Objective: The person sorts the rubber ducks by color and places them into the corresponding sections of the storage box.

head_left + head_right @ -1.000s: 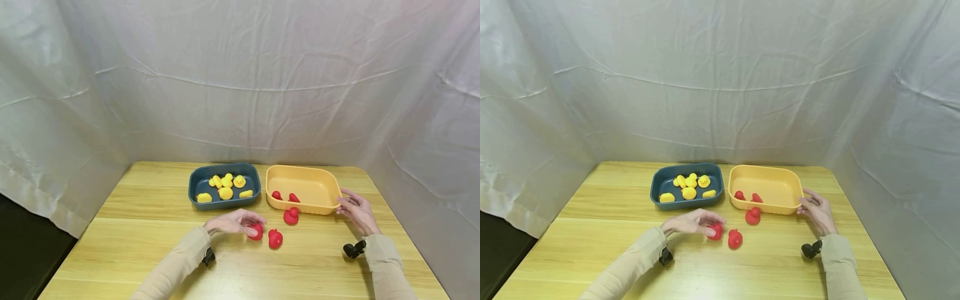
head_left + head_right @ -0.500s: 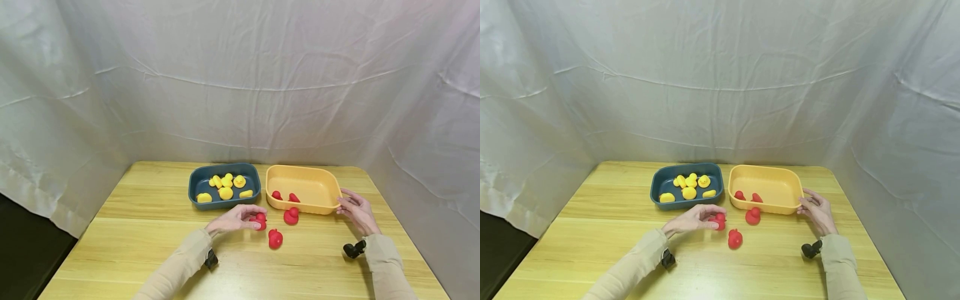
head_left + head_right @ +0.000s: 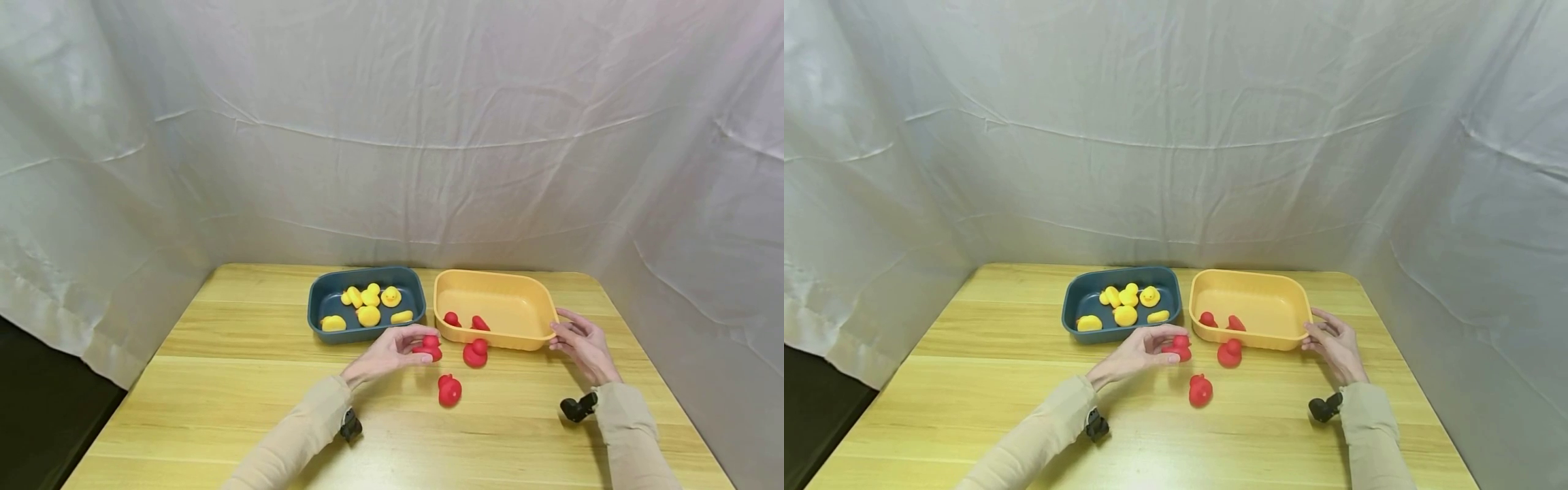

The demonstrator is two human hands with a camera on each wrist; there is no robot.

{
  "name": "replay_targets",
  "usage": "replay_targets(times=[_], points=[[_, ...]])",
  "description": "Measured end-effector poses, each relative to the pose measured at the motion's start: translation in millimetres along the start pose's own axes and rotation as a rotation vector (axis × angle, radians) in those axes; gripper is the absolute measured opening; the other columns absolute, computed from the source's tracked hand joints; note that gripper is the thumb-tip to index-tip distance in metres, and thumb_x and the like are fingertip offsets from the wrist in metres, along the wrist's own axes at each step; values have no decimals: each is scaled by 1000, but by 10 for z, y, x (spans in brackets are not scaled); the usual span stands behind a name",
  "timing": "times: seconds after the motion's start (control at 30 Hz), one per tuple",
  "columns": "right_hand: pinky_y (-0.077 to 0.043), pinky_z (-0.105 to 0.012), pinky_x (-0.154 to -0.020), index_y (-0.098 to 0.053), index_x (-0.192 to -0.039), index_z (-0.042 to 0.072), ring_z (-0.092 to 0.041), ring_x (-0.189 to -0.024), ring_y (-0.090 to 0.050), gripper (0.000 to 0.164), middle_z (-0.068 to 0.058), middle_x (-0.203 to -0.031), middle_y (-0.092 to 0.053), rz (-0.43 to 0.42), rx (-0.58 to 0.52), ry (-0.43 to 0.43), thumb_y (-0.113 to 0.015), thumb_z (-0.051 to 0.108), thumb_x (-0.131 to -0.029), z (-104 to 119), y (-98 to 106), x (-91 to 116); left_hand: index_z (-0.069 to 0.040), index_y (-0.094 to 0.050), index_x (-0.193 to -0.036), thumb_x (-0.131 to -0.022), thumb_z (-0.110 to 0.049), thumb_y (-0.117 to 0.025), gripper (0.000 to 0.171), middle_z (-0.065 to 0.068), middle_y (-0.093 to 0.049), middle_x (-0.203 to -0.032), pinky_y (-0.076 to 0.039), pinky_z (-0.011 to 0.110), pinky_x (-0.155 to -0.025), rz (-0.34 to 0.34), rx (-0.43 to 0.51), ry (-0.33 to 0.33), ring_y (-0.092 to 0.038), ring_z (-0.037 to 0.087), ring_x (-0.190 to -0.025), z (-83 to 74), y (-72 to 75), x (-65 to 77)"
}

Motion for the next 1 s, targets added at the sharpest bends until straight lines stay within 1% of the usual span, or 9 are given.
replay_targets(times=[0.13, 0.23, 0.33, 0.5, 0.57, 0.67, 0.8, 0.9, 1.0], points=[[-63, -23, -64, -60, -128, 16, -12, -71, -69, 34, -1, -87, -70, 12, -15, 5, -58, -2, -99, 7, -6, 3, -4, -57, -140, -92, -15, -75, 52, 15, -63, -135, -49, 20, -110, -41, 12, -10, -62, 13, -119, -12, 17, -17], [-63, -24, -64, -59, -128, 15, -13, -71, -69, 35, -2, -88, -70, 18, -26, 12, -58, -3, -99, 12, -6, 3, -1, -54, -141, -92, -16, -74, 55, 12, -63, -133, -50, 20, -109, -58, 20, -12, -62, 13, -119, -19, 24, -44], [-63, -24, -64, -59, -129, 15, -13, -72, -70, 35, -2, -87, -70, 20, -28, 14, -58, -3, -99, 11, -4, 1, -3, -54, -142, -93, -18, -74, 55, 10, -63, -133, -51, 22, -109, -69, 13, -11, -62, 14, -120, -44, 18, -72], [-63, -24, -65, -58, -130, 15, -13, -72, -70, 35, -1, -87, -70, 12, -20, 10, -59, -2, -99, 3, -1, 5, -8, -54, -143, -94, -18, -73, 54, 10, -59, -141, -47, 28, -115, -93, -10, -14, -58, 20, -130, -109, -2, -131], [-63, -24, -65, -57, -131, 14, -13, -72, -70, 36, -1, -87, -70, 14, -19, 13, -59, -2, -99, 0, -2, 4, -10, -54, -143, -94, -18, -73, 54, 12, -57, -145, -47, 27, -115, -106, -16, -19, -56, 20, -132, -137, -4, -160], [-63, -23, -65, -55, -134, 10, -12, -72, -70, 37, -1, -87, -70, 14, -20, 20, -58, -2, -99, -3, 0, -3, -12, -55, -143, -93, -19, -73, 53, 15, -56, -146, -50, 24, -110, -125, -33, -44, -58, 22, -129, -184, -6, -209], [-63, -22, -65, -52, -137, 7, -11, -73, -70, 39, 0, -87, -70, 8, -20, 21, -58, -2, -99, -12, 7, -18, -8, -55, -143, -93, -18, -74, 54, 17, -57, -144, -52, 23, -107, -154, -32, -77, -60, 23, -127, -239, -8, -275], [-63, -23, -65, -54, -136, 9, -11, -73, -70, 39, -1, -88, -70, 8, -22, 18, -58, -2, -99, -15, 6, -16, -7, -55, -142, -92, -16, -74, 54, 14, -60, -142, -53, 24, -107, -181, -23, -79, -61, 23, -126, -260, -6, -329], [-63, -23, -65, -54, -135, 9, -12, -72, -70, 38, -1, -88, -70, 8, -19, 21, -58, -2, -99, -10, 4, -8, -5, -54, -142, -92, -14, -75, 55, 13, -61, -140, -52, 26, -109, -207, -19, -84, -62, 22, -126, -280, -1, -388]])
Point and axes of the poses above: each hand's wrist, its own x-axis away from the middle knuckle, its own y-axis out of the back of the hand, z = x × y, the point moved 6 cm from there along -x, towards the middle knuckle
